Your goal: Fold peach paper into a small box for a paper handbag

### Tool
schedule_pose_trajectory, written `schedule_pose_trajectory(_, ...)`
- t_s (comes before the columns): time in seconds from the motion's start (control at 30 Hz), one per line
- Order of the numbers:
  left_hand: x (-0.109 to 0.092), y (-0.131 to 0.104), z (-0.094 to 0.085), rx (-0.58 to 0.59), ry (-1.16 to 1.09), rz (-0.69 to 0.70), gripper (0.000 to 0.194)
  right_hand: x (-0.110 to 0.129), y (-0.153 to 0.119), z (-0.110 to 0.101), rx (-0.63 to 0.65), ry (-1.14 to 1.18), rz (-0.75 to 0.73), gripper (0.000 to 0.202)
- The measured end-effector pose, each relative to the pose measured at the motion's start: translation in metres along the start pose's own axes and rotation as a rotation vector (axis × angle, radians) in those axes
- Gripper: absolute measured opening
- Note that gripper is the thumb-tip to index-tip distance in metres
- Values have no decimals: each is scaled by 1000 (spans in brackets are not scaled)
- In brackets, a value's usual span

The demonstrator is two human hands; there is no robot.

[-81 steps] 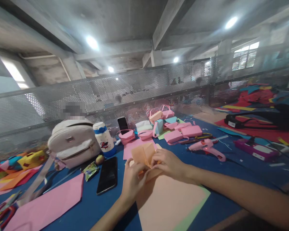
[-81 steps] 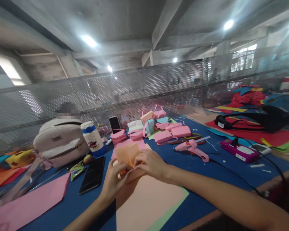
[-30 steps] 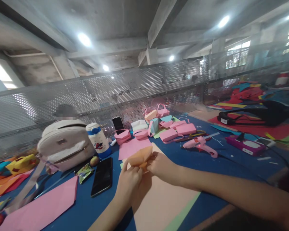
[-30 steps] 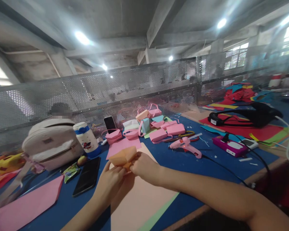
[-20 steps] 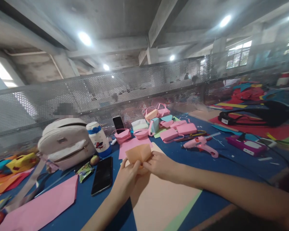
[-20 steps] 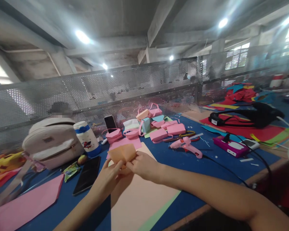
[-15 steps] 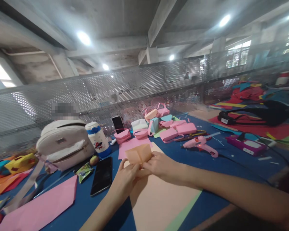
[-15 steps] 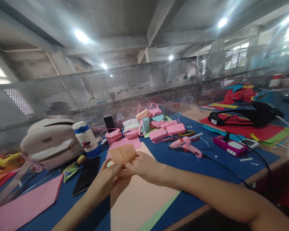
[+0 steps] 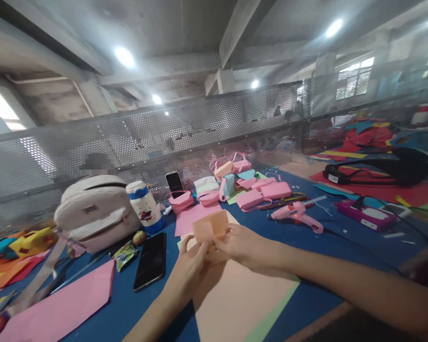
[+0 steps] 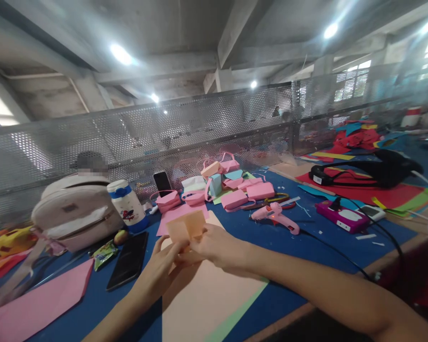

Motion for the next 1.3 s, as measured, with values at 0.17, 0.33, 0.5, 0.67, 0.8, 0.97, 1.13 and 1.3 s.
schedule_pose_trajectory(0.17, 17, -9, -23, -407, 38, -124, 49, -19, 1, -10, -62, 246, 321, 17)
schedule_pose_trajectory(0.33, 26, -15, -16, -552, -169, -259, 76, -27, 4, 9, -68, 1148, 479, 23)
schedule_pose_trajectory(0.5, 12, -9, -5, -449, -192, -193, 107, -23, 7, 34, 66, 1503, 461, 51)
schedule_pose_trajectory(0.67, 7, -8, 1, -364, -221, -205, 126, -15, 3, 30, 190, 1574, 463, 61)
schedule_pose_trajectory(0.8, 7, -8, 4, -345, -265, -180, 130, -10, 0, 25, 239, 1594, 481, 62)
schedule_pose_trajectory(0.97, 1, -6, 4, -325, -279, -152, 132, -4, -3, 27, 310, 1649, 497, 55)
schedule_pose_trajectory(1.13, -3, -6, 2, -290, -295, -143, 137, 0, -6, 23, 329, 1678, 492, 51)
schedule_pose_trajectory(1.3, 7, -9, 7, -382, -506, -230, 105, -6, -5, 25, 275, 1659, 567, 44)
Point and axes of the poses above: each hand's wrist, its own y-axis towards the middle knuckle, its own z-axis out of the palm, x = y × z, the point moved 5 cm from there along y, towards the middle knuckle, and after that the axes turned 15 degrees about z, right-handed, at the moved point
